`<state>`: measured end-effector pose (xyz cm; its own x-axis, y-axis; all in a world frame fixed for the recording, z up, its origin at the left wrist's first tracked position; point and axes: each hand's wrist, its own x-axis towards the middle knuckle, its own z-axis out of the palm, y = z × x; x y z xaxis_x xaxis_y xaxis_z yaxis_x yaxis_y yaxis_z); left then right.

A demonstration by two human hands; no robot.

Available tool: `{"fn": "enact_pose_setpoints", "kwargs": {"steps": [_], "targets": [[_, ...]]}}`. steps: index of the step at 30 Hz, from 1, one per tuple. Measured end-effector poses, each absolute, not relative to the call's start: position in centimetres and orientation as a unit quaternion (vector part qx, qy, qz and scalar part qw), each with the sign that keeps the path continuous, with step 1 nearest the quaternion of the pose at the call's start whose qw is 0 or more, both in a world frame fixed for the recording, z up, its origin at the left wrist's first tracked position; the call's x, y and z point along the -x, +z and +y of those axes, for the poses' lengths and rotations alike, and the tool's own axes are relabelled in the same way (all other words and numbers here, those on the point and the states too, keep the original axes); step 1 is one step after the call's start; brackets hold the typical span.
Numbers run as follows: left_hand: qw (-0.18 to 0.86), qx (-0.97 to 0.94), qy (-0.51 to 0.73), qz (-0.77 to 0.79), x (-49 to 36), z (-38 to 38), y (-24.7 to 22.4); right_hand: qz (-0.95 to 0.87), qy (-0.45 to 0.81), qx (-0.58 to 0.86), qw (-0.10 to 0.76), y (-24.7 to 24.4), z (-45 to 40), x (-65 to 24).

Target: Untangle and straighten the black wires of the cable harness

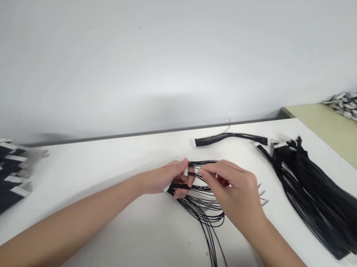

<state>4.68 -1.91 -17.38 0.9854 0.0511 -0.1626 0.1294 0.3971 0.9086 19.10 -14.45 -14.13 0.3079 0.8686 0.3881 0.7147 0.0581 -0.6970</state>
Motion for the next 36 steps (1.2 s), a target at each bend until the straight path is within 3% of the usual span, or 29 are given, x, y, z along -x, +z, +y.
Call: {"fn": "enact_pose_setpoints", "kwargs": {"steps": [6, 10, 15, 19, 23, 29, 36], "targets": [[0.876, -0.469, 0.009, 0.108, -4.9, -1.7, -18.0, -0.419, 0.09, 0.715, 0.553, -13.6, -14.1, -19.5], [0.891, -0.434, 0.026, 0.131, -4.8, -1.5, -17.9, -0.298, 0.253, 0.645, 0.657, -13.3, -13.8, -20.7], [0.896, -0.411, 0.039, 0.163, -4.8, -1.6, -17.5, -0.178, 0.49, 0.642, 0.562, -13.2, -13.6, -21.2], [0.901, -0.393, 0.058, 0.173, -4.9, -1.7, -17.4, -0.141, 0.557, 0.639, 0.511, -13.1, -13.5, -20.4], [0.901, -0.387, 0.061, 0.185, -4.9, -1.8, -17.6, -0.262, 0.531, 0.682, 0.43, -13.9, -13.6, -19.3], [0.899, -0.386, 0.084, 0.19, -5.1, -1.8, -18.1, -0.512, 0.328, 0.694, 0.384, -15.1, -13.9, -17.9], [0.894, -0.391, 0.085, 0.203, -5.2, -1.9, -17.9, -0.633, 0.167, 0.702, 0.281, -16.0, -14.3, -17.1]]}}
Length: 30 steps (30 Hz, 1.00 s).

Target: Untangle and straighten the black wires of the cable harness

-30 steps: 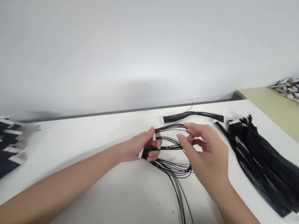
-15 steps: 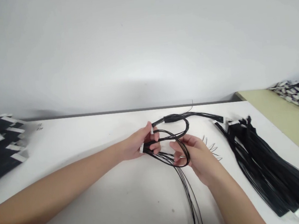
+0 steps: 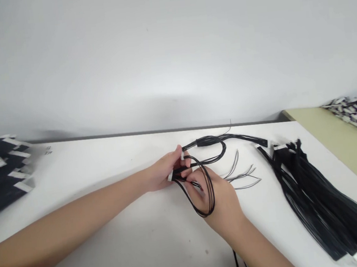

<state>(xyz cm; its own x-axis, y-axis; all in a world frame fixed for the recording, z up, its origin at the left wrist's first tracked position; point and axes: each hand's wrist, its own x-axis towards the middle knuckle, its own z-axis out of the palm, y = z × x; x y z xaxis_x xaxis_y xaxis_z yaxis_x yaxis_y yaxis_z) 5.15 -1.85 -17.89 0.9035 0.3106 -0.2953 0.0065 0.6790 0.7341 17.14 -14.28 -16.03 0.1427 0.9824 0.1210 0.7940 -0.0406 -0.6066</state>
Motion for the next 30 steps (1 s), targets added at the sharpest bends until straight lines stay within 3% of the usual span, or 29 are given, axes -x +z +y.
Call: {"fn": "enact_pose_setpoints", "kwargs": {"steps": [5, 13, 17, 19, 24, 30], "targets": [[0.891, -0.395, 0.094, 0.206, -5.3, -1.8, -18.1, -0.677, 0.074, 0.697, 0.224, -16.9, -14.4, -16.9], [0.894, -0.394, 0.1, 0.191, -5.3, -1.9, -18.2, -0.708, -0.068, 0.66, 0.24, -16.8, -14.3, -16.7], [0.897, -0.393, 0.094, 0.177, -5.2, -1.9, -18.2, -0.716, -0.081, 0.651, 0.238, -16.4, -14.3, -16.7], [0.901, -0.384, 0.097, 0.178, -5.2, -1.8, -18.2, -0.701, -0.034, 0.668, 0.247, -16.1, -14.5, -16.8], [0.902, -0.37, 0.11, 0.194, -5.2, -1.7, -18.2, -0.595, 0.227, 0.697, 0.331, -15.2, -14.8, -17.2], [0.89, -0.4, 0.079, 0.205, -4.9, -1.7, -18.0, -0.587, 0.335, 0.663, 0.322, -14.3, -14.9, -17.0]]}}
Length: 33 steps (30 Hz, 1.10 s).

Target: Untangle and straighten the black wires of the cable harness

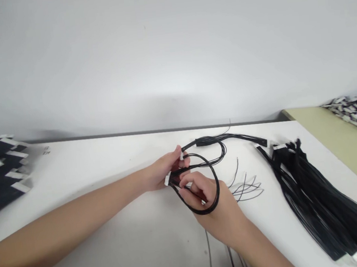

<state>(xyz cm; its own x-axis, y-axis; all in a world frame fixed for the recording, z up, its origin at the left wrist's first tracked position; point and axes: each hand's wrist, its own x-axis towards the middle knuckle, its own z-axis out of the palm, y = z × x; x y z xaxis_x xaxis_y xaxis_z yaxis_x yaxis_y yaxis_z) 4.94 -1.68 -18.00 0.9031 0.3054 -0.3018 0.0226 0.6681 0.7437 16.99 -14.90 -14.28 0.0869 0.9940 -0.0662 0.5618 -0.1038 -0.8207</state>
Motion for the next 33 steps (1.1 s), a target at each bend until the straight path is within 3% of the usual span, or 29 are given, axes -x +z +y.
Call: {"fn": "enact_pose_setpoints", "kwargs": {"steps": [8, 14, 18, 24, 29, 33], "targets": [[0.902, -0.38, 0.054, 0.196, -5.1, -1.5, -17.7, -0.261, 0.498, 0.592, 0.578, -13.3, -14.5, -19.1], [0.898, -0.387, 0.033, 0.206, -5.1, -1.4, -17.8, -0.148, 0.558, 0.48, 0.66, -13.1, -13.9, -20.6], [0.908, -0.373, 0.033, 0.187, -5.0, -1.4, -17.9, -0.182, 0.504, 0.503, 0.678, -13.3, -14.0, -20.6], [0.899, -0.406, 0.028, 0.161, -4.9, -1.7, -18.1, -0.225, 0.228, 0.548, 0.772, -13.4, -13.9, -19.5], [0.885, -0.439, 0.036, 0.151, -4.9, -1.9, -18.2, -0.14, 0.28, 0.495, 0.81, -12.5, -13.9, -19.7], [0.884, -0.441, 0.042, 0.148, -4.9, -2.0, -18.2, -0.205, 0.292, 0.507, 0.785, -12.4, -14.1, -19.7]]}}
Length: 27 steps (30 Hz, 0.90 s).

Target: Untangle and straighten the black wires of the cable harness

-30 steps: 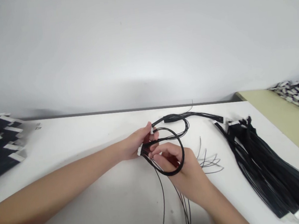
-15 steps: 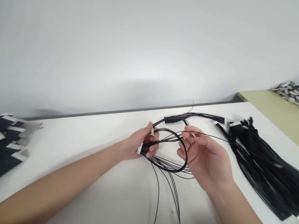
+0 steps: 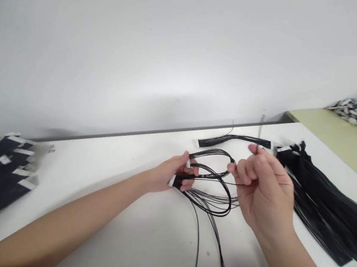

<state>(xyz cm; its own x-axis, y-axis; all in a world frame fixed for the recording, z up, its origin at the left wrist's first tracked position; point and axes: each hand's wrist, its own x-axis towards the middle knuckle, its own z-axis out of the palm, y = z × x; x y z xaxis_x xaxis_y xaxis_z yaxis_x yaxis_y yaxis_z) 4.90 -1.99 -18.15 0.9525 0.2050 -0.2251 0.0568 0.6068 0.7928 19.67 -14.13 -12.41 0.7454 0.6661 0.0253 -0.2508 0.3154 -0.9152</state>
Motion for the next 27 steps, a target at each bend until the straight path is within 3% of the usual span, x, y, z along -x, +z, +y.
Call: {"fn": "enact_pose_setpoints", "kwargs": {"steps": [5, 9, 27], "targets": [[0.891, -0.432, 0.035, 0.135, -5.0, -2.0, -18.2, -0.324, 0.205, 0.677, 0.628, -13.0, -14.7, -19.2], [0.885, -0.444, 0.022, 0.137, -4.9, -1.9, -18.1, -0.367, 0.203, 0.727, 0.543, -13.2, -14.9, -18.9], [0.882, -0.461, 0.017, 0.098, -4.8, -1.9, -18.2, -0.377, 0.192, 0.752, 0.505, -12.9, -14.8, -18.5]]}}
